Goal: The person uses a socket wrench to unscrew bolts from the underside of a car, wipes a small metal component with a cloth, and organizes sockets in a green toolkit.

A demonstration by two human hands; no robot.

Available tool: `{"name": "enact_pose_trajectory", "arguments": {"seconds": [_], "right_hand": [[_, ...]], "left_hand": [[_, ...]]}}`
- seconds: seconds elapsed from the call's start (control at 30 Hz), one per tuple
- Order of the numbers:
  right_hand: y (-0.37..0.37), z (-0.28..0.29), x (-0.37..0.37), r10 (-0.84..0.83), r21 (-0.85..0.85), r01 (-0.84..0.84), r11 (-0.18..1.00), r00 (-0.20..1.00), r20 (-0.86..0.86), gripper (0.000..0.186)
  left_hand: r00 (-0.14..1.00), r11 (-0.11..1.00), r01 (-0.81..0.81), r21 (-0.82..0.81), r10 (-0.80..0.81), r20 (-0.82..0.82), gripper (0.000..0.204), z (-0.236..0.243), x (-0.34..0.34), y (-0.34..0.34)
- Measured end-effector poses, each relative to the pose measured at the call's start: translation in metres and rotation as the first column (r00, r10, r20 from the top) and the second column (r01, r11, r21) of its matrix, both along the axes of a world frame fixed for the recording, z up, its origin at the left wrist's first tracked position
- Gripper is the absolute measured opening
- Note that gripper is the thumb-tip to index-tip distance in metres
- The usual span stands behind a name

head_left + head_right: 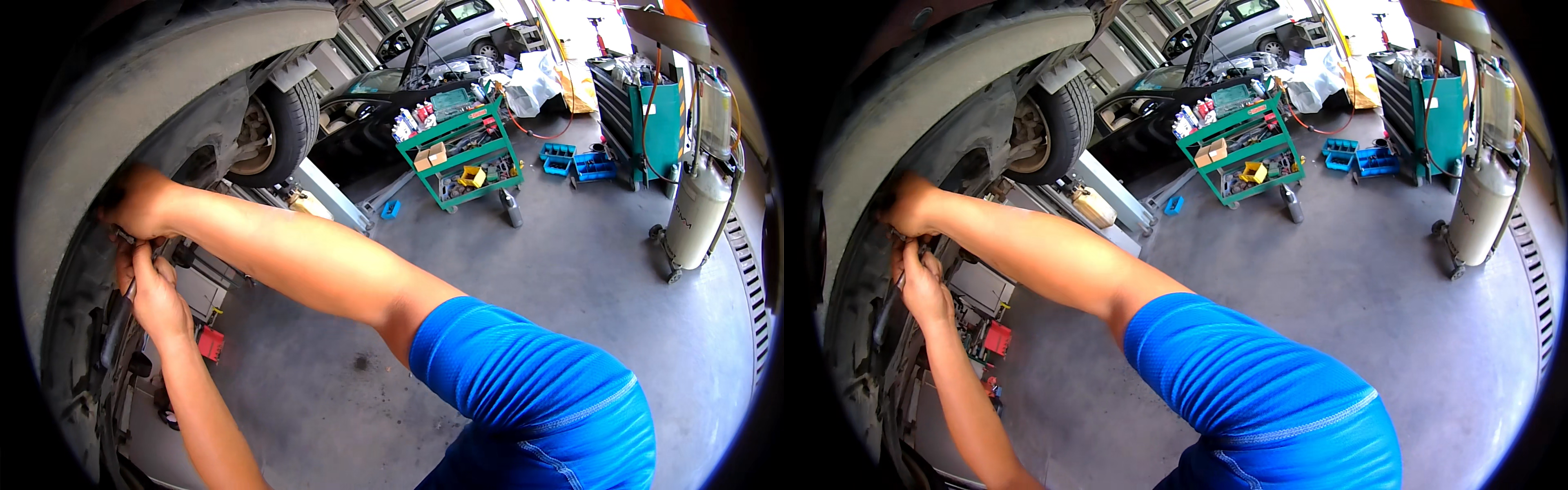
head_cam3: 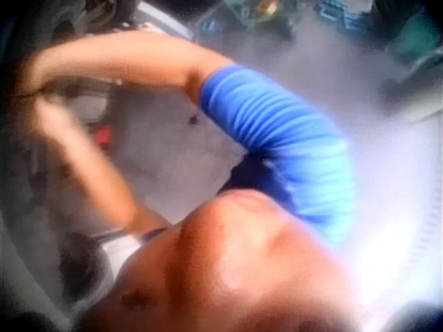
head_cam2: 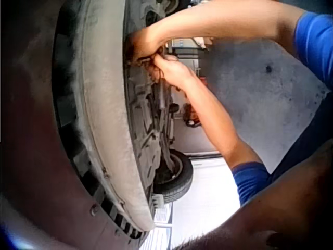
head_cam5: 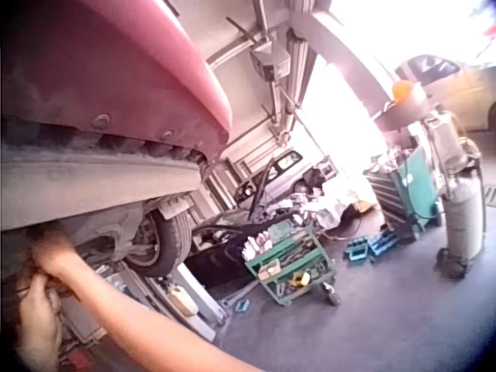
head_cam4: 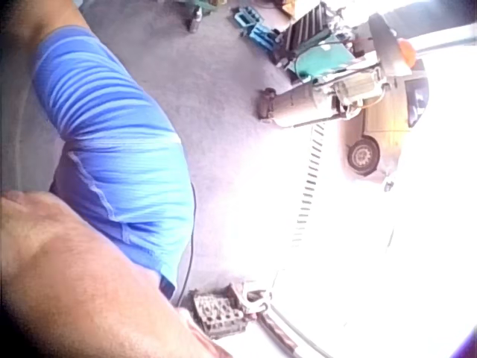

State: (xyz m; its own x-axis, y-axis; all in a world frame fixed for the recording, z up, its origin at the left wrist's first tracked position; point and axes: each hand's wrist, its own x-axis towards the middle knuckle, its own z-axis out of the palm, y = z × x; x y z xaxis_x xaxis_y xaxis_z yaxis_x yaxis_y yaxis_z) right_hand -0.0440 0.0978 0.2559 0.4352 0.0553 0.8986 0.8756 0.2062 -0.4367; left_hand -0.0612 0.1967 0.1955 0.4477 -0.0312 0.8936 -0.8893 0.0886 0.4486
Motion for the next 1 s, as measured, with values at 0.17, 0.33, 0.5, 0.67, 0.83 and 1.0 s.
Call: {"name": "enact_pose_trajectory", "arguments": {"seconds": [0.17,0.33,0.5,0.67,0.83,1.0], "right_hand": [[0.009,0.001,-0.012,-0.660,-0.066,0.728,0.683,0.653,0.370,0.038],[0.004,0.007,0.001,-0.472,-0.070,0.490,0.869,0.863,0.181,0.047],[0.008,0.009,-0.001,-0.611,-0.090,0.711,0.697,0.655,0.445,0.050],[0.005,0.008,0.001,-0.499,-0.118,0.528,0.841,0.841,0.210,0.047],[-0.005,0.000,-0.024,-0.149,-0.118,0.144,0.983,0.988,-0.034,0.043],[0.001,0.003,-0.010,-0.672,-0.098,0.729,0.677,0.667,0.320,0.040]], "left_hand": [[1.000,1.000,0.012,0.010,-0.012,0.010,0.009,-0.001,0.009,0.008],[1.000,1.000,0.001,0.001,-0.001,0.008,0.011,0.001,0.007,-0.006],[0.999,0.998,0.021,0.054,-0.023,0.036,0.017,0.005,0.007,0.009],[0.999,0.999,-0.048,0.027,0.047,0.012,0.017,0.002,0.001,0.005],[1.000,1.000,-0.024,0.014,0.024,-0.007,0.017,0.007,-0.005,0.011],[0.989,0.989,-0.147,0.029,0.146,0.030,0.017,0.004,0.016,0.019]]}}
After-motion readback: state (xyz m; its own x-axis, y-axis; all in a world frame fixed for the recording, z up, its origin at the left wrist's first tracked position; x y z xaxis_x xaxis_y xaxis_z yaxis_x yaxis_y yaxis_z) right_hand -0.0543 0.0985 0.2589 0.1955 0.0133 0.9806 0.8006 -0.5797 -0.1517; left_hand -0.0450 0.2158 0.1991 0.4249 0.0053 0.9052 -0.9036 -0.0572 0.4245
